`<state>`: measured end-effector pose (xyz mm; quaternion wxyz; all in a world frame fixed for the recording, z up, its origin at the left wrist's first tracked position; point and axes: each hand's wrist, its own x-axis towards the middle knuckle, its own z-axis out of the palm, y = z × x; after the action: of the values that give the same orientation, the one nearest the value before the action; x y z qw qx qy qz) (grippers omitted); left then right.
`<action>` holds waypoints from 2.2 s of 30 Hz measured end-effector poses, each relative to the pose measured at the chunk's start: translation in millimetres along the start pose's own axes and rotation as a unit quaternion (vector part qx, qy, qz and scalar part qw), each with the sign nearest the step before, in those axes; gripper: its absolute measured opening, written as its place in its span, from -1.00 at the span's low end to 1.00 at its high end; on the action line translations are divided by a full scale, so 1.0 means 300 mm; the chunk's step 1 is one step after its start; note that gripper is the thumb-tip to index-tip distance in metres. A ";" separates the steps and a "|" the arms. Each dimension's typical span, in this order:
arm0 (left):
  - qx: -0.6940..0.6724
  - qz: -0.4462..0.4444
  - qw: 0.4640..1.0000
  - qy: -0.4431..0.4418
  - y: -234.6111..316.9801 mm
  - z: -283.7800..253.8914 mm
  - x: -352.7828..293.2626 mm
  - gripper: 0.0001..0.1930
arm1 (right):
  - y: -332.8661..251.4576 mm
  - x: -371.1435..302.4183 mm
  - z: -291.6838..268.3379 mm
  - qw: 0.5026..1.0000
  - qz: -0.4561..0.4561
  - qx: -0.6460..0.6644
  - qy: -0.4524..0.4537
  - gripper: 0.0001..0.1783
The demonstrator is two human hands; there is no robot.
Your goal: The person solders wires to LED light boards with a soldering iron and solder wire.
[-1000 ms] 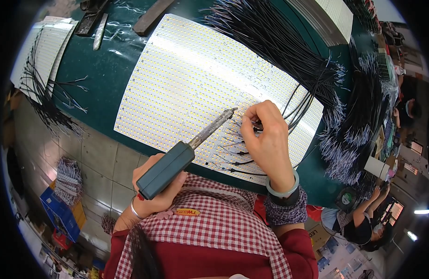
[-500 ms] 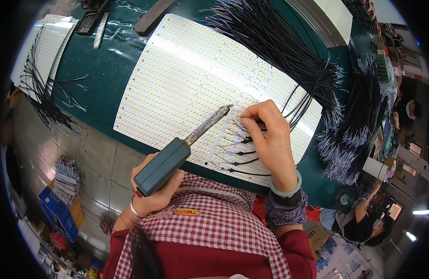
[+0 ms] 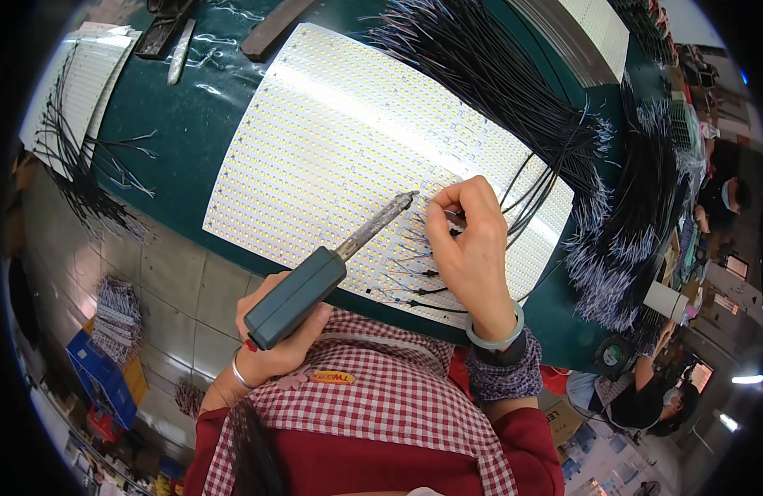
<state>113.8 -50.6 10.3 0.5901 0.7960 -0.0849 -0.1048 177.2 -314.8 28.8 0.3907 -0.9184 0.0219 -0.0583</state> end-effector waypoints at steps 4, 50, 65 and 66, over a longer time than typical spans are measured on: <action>0.016 0.033 0.999 -0.002 0.023 -0.009 0.025 -0.73 | -0.002 0.001 0.002 1.000 0.002 -0.009 -0.006 -0.92; -0.102 -0.092 0.984 0.114 -0.024 -0.057 -0.014 -0.77 | -0.010 0.342 -0.080 0.982 -0.143 -0.093 -0.084 -0.89; -0.071 -0.076 0.988 0.111 -0.019 -0.061 -0.006 -0.73 | -0.018 0.326 -0.048 0.970 0.079 0.209 -0.100 -0.94; -0.054 -0.061 0.991 0.103 -0.018 -0.058 0.002 -0.74 | -0.020 0.283 -0.066 0.956 0.110 0.244 -0.121 -0.93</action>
<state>119.1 -33.3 10.1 0.6302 0.7733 0.0304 -0.0627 258.9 -332.1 54.6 0.6068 -0.7871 0.0606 0.0928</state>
